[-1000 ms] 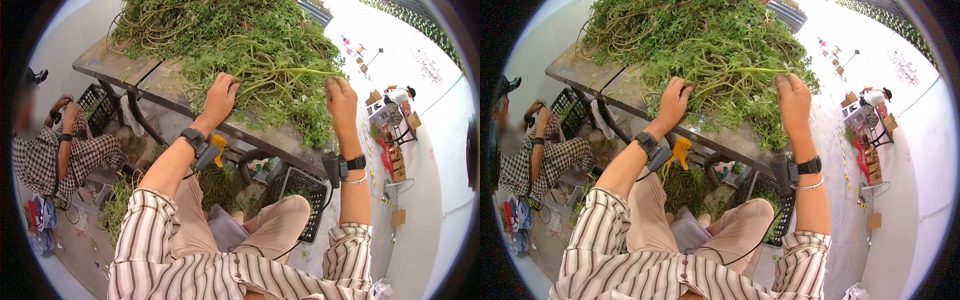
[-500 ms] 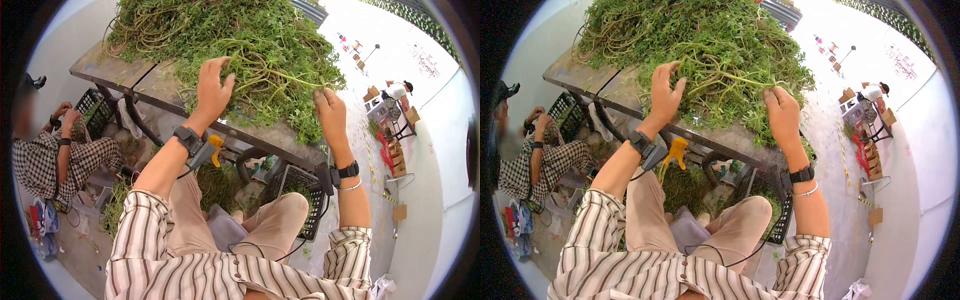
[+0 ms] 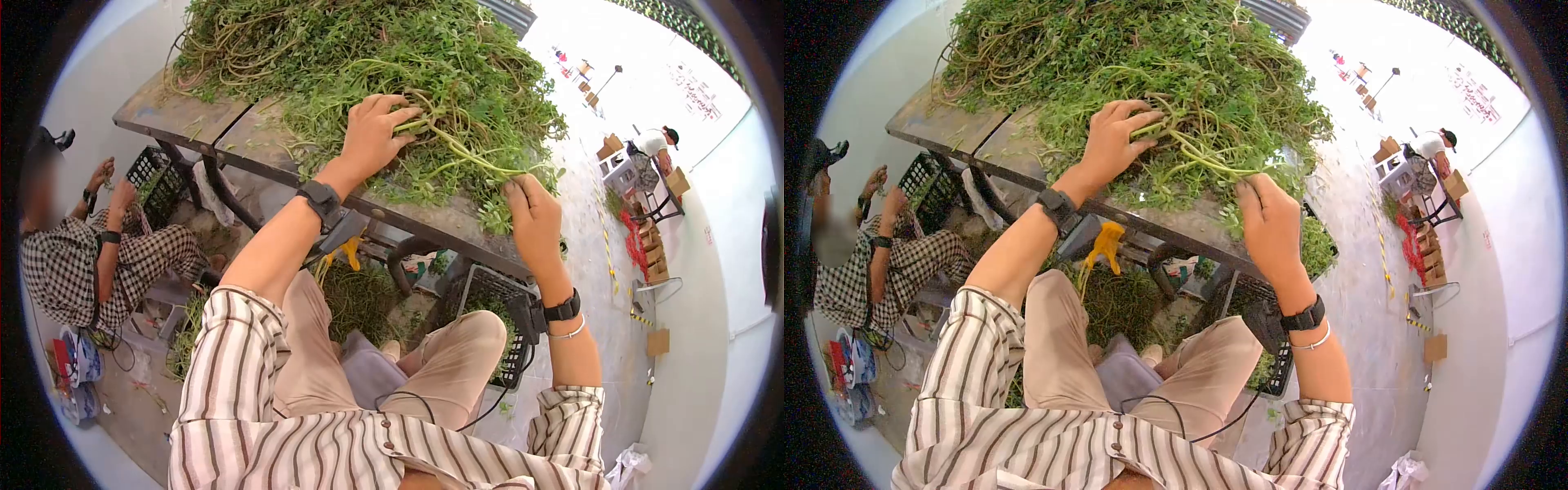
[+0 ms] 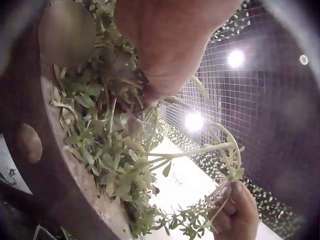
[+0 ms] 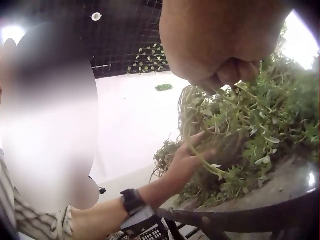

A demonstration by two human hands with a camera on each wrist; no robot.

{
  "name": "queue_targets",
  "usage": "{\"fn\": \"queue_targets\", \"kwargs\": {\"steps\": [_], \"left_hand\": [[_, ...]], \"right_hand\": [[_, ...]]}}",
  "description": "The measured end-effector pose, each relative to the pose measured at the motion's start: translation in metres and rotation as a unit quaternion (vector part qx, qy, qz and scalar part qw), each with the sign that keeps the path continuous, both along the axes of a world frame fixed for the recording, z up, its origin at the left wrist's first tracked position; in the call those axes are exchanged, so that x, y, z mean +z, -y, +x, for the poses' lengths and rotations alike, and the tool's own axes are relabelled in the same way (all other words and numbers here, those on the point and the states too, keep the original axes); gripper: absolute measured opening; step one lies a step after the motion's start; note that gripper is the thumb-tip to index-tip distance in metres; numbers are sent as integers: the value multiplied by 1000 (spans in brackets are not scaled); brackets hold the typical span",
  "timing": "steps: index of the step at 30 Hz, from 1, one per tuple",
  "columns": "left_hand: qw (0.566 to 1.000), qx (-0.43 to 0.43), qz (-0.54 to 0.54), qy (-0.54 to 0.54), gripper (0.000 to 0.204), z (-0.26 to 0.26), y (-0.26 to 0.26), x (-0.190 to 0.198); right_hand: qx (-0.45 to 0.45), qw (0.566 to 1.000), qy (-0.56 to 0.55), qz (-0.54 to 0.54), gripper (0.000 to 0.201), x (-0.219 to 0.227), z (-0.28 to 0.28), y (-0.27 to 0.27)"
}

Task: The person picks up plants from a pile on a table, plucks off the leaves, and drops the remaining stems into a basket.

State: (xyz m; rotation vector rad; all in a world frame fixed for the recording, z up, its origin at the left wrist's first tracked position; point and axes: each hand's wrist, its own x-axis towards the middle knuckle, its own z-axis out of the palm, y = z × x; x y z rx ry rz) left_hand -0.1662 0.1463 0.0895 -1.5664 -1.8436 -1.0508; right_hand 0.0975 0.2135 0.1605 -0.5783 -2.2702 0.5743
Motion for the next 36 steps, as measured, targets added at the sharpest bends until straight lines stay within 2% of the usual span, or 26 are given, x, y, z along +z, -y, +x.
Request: {"fn": "queue_targets", "kwargs": {"steps": [7,8,10,14,17,20,21,28,30,34,35,36], "left_hand": [[998,27,-62,-13,36,-15,-9,-14],[995,51,-81,5,36,-19,-10,-18],[992,72,-100,25,36,-26,-12,-22],[987,87,-129,33,35,-40,-21,-24],[973,125,-192,23,36,-51,-26,-20],[971,132,-199,22,37,-55,-29,-17],[977,139,-162,8,34,-56,-31,-19],[972,140,-186,27,32,-62,-34,-21],[974,109,-177,86,30,-59,-32,-20],[961,77,-236,118,41,-55,-18,-3],[965,36,-224,131,47,-54,-12,2],[965,38,-226,128,47,-54,-10,2]], "right_hand": [[-39,999,-11,35,16,-1,17,7],[-39,999,-9,35,16,0,22,6],[-62,998,18,20,15,2,32,5],[-71,997,1,25,15,-4,49,0],[-95,995,-2,5,16,-3,62,0],[-105,994,4,-10,15,-5,72,-1],[-111,994,4,-5,16,-6,74,-1],[-108,994,23,-13,16,-8,84,1],[-108,994,10,-16,16,-11,81,1],[-95,994,-13,-48,17,-17,71,2],[-92,993,-13,-73,18,-19,69,3],[-92,993,-15,-76,18,-20,66,4]]}}
